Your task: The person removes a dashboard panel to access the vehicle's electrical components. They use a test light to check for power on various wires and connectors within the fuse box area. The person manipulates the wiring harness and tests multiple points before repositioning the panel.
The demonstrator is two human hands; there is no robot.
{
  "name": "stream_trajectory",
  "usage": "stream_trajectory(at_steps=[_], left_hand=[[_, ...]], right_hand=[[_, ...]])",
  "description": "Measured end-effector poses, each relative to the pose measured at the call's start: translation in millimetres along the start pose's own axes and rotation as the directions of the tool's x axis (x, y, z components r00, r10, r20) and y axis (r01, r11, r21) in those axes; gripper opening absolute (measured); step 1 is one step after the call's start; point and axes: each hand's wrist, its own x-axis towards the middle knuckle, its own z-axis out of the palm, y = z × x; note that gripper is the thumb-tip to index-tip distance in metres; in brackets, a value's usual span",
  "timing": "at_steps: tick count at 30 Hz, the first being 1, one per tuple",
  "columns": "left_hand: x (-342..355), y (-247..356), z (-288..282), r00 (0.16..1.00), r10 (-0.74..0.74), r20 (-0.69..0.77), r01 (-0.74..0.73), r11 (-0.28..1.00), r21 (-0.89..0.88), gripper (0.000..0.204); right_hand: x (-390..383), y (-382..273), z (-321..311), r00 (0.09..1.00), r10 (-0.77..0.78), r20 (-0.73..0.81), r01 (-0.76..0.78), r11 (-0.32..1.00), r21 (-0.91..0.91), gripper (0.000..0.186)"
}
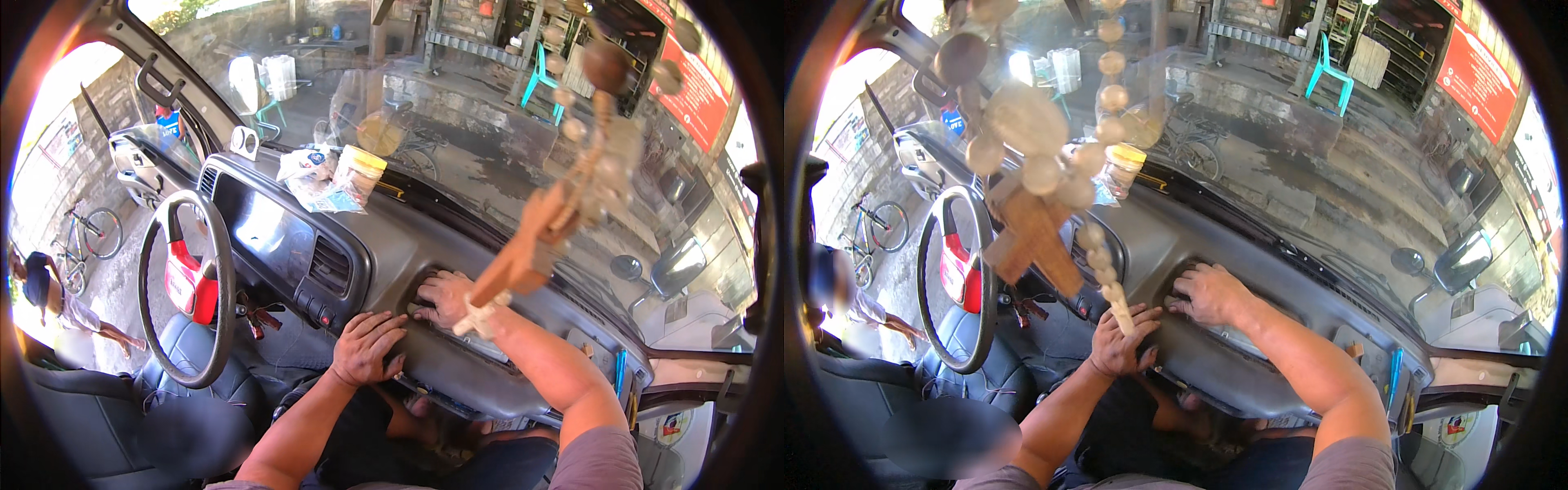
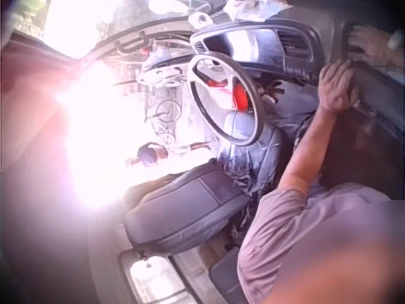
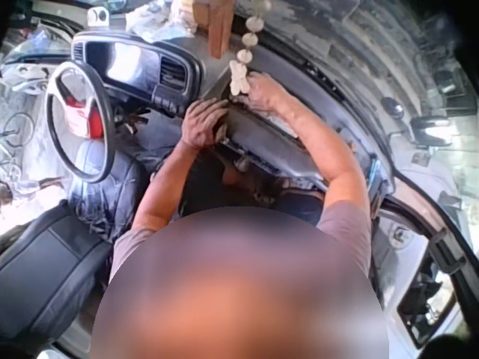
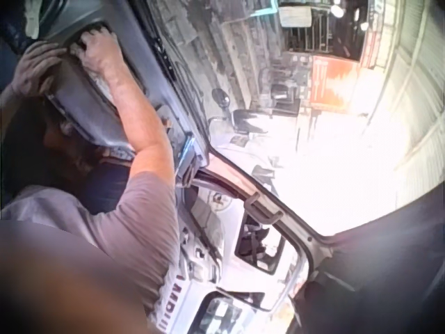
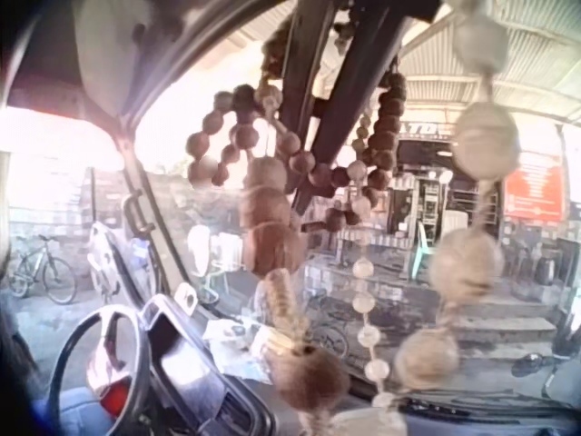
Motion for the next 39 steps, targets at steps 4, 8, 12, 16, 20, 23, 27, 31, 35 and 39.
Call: stream_trajectory(at_steps=[4, 8, 12, 16, 20, 23, 27, 31, 35, 39], left_hand=[[0, -4, 2, 1.000, -0.011, -0.005, 0.011, 1.000, -0.028, 0.047], [1, -3, 2, 1.000, -0.011, -0.011, 0.011, 1.000, -0.019, 0.050], [3, -3, -1, 1.000, -0.018, 0.006, 0.018, 1.000, -0.022, 0.054], [-3, -1, 0, 1.000, -0.030, -0.003, 0.030, 1.000, -0.008, 0.048], [-33, 38, 15, 0.921, -0.292, -0.258, 0.263, 0.954, -0.141, 0.052], [-72, 93, 32, 0.624, -0.729, -0.282, 0.542, 0.663, -0.516, 0.044], [-104, 109, 50, 0.278, -0.908, 0.312, 0.445, -0.166, -0.880, 0.053], [-86, 73, 52, 0.303, -0.929, 0.213, 0.440, -0.061, -0.896, 0.058], [-52, 67, 38, 0.253, -0.856, 0.452, 0.296, -0.376, -0.878, 0.062], [-24, 65, 17, 0.184, -0.853, 0.488, 0.418, -0.381, -0.824, 0.081]], right_hand=[[1, 0, -4, 1.000, -0.008, -0.005, 0.008, 1.000, -0.026, 0.039], [1, 0, -6, 0.998, -0.047, -0.051, 0.046, 0.999, -0.011, 0.035], [0, -3, -7, 0.993, -0.092, -0.076, 0.093, 0.996, 0.009, 0.030], [5, -10, -4, 0.988, -0.074, -0.139, 0.076, 0.997, 0.012, 0.032], [2, -18, -3, 0.999, 0.029, 0.024, -0.028, 0.999, -0.018, 0.036], [0, -29, -3, 0.975, 0.219, 0.021, -0.220, 0.975, 0.040, 0.043], [7, -33, -11, 0.959, 0.265, 0.103, -0.266, 0.964, 0.000, 0.039], [11, -37, -7, 0.921, 0.354, 0.162, -0.359, 0.933, 0.004, 0.045], [4, -35, 1, 0.943, 0.327, 0.057, -0.331, 0.939, 0.095, 0.044], [0, -37, 11, 0.926, 0.375, -0.037, -0.373, 0.926, 0.057, 0.043]])
